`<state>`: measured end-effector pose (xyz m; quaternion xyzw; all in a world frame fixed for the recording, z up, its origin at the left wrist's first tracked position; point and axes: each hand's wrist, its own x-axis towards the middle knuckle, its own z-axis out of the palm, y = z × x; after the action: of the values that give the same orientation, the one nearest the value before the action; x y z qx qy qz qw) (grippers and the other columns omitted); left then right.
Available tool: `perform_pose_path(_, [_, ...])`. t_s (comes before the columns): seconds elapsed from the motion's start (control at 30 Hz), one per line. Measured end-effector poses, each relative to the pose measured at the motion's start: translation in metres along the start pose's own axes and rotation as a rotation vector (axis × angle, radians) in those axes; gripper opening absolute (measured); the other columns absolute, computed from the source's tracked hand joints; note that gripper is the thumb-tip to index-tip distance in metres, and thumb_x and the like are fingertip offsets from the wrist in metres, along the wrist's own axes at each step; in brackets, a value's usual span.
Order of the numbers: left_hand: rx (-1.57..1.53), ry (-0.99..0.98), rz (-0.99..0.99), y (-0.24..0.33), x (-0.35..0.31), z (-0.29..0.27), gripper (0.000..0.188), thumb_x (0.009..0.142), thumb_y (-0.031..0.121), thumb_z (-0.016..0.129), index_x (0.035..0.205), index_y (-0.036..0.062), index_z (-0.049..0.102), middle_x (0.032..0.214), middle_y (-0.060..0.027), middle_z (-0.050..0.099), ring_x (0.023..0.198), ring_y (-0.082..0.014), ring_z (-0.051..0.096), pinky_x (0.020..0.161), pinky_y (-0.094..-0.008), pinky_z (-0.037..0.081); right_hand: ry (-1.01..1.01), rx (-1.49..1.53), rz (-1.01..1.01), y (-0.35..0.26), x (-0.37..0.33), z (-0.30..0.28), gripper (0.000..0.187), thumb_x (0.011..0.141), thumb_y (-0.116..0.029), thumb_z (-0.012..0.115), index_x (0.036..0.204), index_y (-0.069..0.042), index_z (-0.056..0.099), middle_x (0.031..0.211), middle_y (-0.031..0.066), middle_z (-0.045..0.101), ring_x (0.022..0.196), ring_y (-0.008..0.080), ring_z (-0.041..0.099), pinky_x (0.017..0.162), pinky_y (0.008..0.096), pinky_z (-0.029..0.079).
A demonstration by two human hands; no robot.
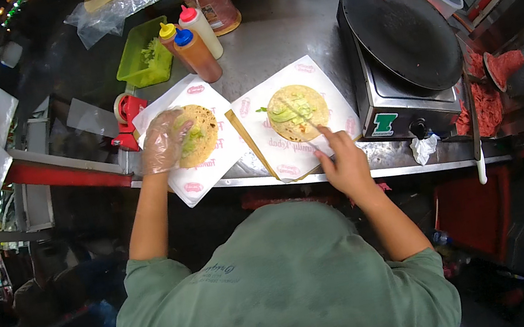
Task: The person cooks shredded meat on a flat griddle, then assembles two tacos by placing lettuce, meat, and sauces onto tortillas. The tacos are wrapped in paper and placed on a tray. The person then prepares two additional tortillas with sauce and lettuce.
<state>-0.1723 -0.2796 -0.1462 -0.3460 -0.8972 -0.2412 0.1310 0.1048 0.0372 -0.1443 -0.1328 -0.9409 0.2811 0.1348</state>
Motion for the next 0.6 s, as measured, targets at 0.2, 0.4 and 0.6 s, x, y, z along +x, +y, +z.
perform_pose_path(0.2, [-0.348, -0.207, 0.195, 0.089, 0.034, 0.072, 0.028, 0.096, 0.02, 0.069, 0.121, 0.0063, 0.071, 0.121, -0.018, 0.07, 0.117, -0.0342, 0.065, 0.103, -0.044, 0.052, 0.04, -0.085, 0.188, 0.013, -0.014, -0.003, 0.049, 0.097, -0.021, 0.07, 0.142, -0.008, 0.059, 0.103, 0.019, 0.063, 0.09, 0.0382, 0.068, 0.077, 0.0469, 0.055])
perform_pose_path(0.4, [-0.127, -0.48, 0.147, 0.094, 0.063, 0.131, 0.015, 0.093, 0.016, 0.066, 0.104, 0.0079, 0.072, 0.112, -0.0192, 0.072, 0.106, -0.0364, 0.068, 0.093, -0.0457, 0.054, 0.108, -0.066, 0.199, 0.025, -0.032, -0.008, 0.046, 0.097, -0.018, 0.07, 0.141, -0.005, 0.06, 0.102, 0.0192, 0.064, 0.088, 0.0369, 0.067, 0.077, 0.0447, 0.055])
perform_pose_path(0.6, [-0.305, -0.446, 0.019, 0.096, 0.066, 0.114, 0.013, 0.097, 0.015, 0.063, 0.099, 0.0032, 0.069, 0.101, -0.0205, 0.072, 0.096, -0.0394, 0.068, 0.087, -0.0477, 0.053, 0.245, 0.01, 0.172, 0.011, 0.0, 0.016, 0.045, 0.097, -0.018, 0.07, 0.139, -0.005, 0.062, 0.096, 0.0172, 0.063, 0.076, 0.031, 0.065, 0.067, 0.0397, 0.053])
